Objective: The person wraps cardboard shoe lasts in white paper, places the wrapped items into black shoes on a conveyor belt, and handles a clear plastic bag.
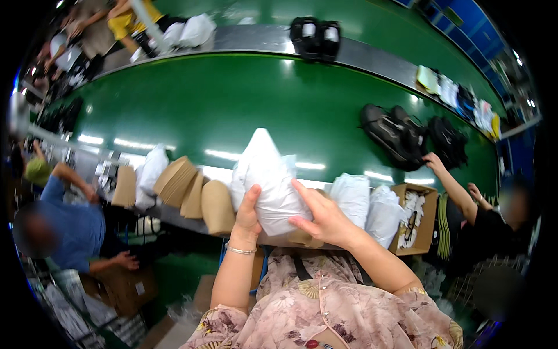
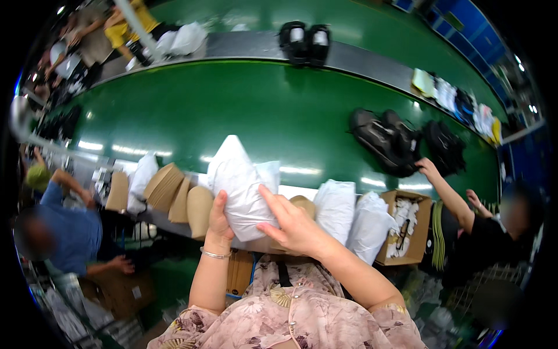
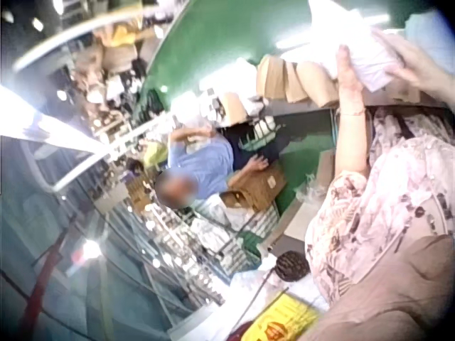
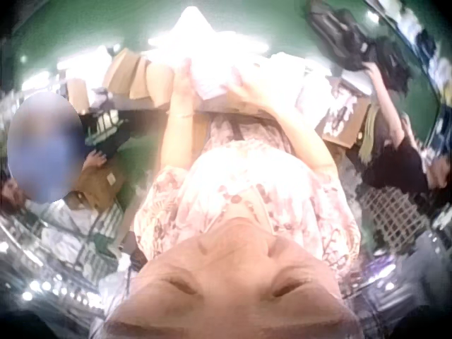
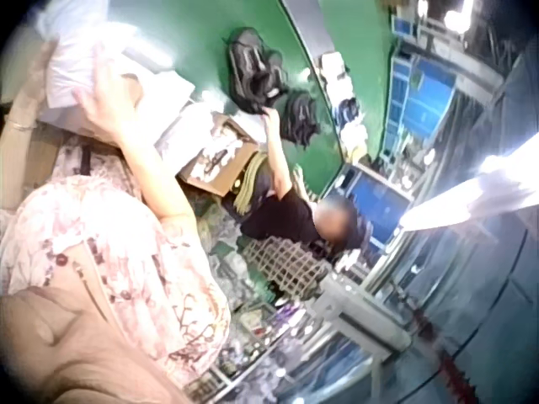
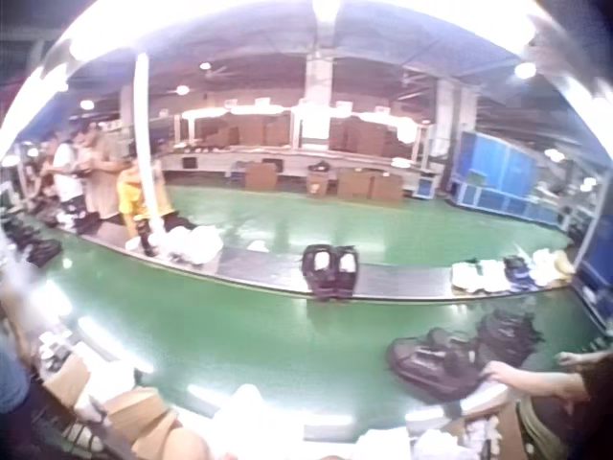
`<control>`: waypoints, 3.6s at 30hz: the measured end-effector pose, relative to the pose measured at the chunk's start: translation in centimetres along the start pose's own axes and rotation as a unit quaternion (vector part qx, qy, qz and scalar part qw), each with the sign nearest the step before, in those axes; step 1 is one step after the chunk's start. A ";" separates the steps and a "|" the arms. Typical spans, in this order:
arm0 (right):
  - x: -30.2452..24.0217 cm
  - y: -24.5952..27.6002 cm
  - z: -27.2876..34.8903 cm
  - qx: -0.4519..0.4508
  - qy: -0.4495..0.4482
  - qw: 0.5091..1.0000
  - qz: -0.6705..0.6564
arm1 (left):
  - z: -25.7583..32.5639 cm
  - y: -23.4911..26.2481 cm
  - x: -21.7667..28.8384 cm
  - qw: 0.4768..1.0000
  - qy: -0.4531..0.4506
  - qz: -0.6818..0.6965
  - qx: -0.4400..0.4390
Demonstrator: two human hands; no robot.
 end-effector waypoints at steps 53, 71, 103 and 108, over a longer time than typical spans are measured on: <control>34.2 25.3 4.6 0.128 -0.075 0.848 0.509 | -31.6 -20.5 -30.8 0.523 -0.148 -0.820 -0.176; 41.6 20.9 1.5 0.036 -0.197 0.939 0.281 | -30.7 -21.5 -30.2 0.541 -0.164 -0.812 -0.146; 46.3 44.2 25.1 0.134 -0.336 0.808 0.465 | -29.3 -40.4 -47.5 0.488 -0.307 -0.751 -0.320; 44.1 46.2 25.8 0.285 -0.320 0.874 0.229 | -31.0 -40.0 -53.6 0.578 -0.187 -0.719 -0.336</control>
Point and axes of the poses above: each hand's wrist, its own z-axis away from the middle knuckle, its own y-axis out of the back of the hand, x = y × z, the point moved 9 cm from there along -z, towards the middle knuckle, and after that the axes turned 3 degrees about -y, right-handed, at the moved point
